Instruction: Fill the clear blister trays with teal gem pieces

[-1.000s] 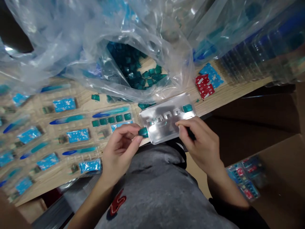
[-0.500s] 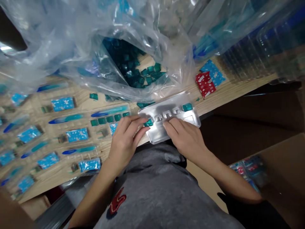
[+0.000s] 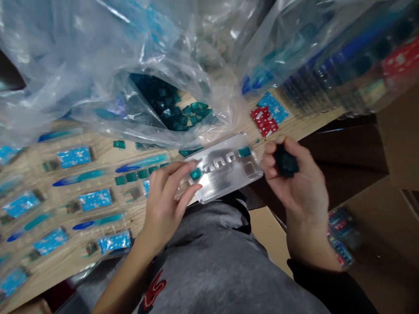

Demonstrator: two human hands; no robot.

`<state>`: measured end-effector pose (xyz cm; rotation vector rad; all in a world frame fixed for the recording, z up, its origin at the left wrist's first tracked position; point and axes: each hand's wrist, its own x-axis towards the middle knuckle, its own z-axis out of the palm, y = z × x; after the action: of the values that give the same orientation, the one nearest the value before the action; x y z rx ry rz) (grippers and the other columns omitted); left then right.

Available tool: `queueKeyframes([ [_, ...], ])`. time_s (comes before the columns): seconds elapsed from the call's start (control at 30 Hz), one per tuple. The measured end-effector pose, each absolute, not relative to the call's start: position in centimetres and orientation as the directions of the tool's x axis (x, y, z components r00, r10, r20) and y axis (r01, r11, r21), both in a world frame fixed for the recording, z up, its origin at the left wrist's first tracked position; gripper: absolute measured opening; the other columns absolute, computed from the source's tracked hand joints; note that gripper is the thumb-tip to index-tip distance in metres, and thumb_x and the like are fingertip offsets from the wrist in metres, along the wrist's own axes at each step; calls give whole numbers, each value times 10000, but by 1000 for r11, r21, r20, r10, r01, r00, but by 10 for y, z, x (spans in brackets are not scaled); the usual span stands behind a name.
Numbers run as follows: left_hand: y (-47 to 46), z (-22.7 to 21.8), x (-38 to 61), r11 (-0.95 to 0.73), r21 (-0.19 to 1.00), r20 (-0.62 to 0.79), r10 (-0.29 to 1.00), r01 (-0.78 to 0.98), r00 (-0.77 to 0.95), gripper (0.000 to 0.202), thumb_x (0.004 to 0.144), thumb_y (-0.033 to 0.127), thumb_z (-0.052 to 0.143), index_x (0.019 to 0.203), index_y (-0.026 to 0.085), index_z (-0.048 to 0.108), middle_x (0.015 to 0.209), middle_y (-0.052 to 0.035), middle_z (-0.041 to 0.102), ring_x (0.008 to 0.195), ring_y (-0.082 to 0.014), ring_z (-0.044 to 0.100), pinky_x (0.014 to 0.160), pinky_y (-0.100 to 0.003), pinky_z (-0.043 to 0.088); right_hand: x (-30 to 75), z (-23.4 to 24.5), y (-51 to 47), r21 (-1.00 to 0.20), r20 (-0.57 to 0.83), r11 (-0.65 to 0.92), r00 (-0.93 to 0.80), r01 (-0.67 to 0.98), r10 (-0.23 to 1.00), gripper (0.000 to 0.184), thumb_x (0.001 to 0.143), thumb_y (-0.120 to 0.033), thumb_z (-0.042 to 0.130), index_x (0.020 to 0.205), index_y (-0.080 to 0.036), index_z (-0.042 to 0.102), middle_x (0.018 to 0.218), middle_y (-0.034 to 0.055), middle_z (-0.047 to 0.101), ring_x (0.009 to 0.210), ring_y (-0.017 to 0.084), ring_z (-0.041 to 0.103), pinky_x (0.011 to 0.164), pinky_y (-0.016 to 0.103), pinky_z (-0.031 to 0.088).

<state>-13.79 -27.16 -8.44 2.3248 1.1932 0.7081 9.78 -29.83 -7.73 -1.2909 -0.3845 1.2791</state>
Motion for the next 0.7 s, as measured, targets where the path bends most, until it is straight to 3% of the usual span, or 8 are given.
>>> queueKeyframes([
  [0.07,-274,-70,-131,-536,631,275,830,561,485,390,904,169,633,1279,261,580,1119,-54,650,1033,-208,605,894,-342,458,90,-73,-295,-757,-470,-253,232,-603,852,101,869,-317,548,816,-231,542,849,11,713,732,134,703,633,257,583],
  [0.13,-275,-56,-120,-574,643,310,801,507,513,371,893,100,612,1232,251,605,1079,-43,663,1006,-190,616,887,-325,464,76,-68,-295,-707,-469,-272,146,-652,871,109,898,-320,509,837,-232,530,992,37,744,903,167,733,802,331,614],
  [0.23,-273,-44,-101,-642,624,334,734,444,591,372,894,115,621,1236,260,599,1066,-35,677,964,-185,629,843,-319,479,53,-57,-297,-640,-466,-291,58,-711,883,137,927,-319,471,830,-234,516,1138,47,735,1052,182,716,946,385,584],
  [0.33,-271,-42,-88,-634,621,330,744,461,581,357,909,215,639,1254,295,596,1100,-38,686,943,-206,636,807,-349,480,41,-50,-300,-590,-468,-303,12,-749,883,138,927,-302,482,815,-234,524,1179,40,728,1156,176,674,1035,376,532],
  [0.5,-271,-47,-90,-616,624,291,754,481,588,270,906,225,639,1162,307,618,1092,-20,696,949,-221,627,810,-389,458,41,-52,-301,-505,-489,-336,-58,-795,871,148,902,-346,524,799,-240,516,1202,49,713,1157,192,666,996,375,552],
  [0.7,-273,-50,-99,-486,764,293,847,424,443,323,862,153,642,1148,294,591,1116,3,662,1076,-210,610,961,-411,442,39,-56,-299,-400,-523,-319,-72,-859,850,109,896,-310,554,819,-235,538,1096,53,724,1016,188,703,825,342,611],
])
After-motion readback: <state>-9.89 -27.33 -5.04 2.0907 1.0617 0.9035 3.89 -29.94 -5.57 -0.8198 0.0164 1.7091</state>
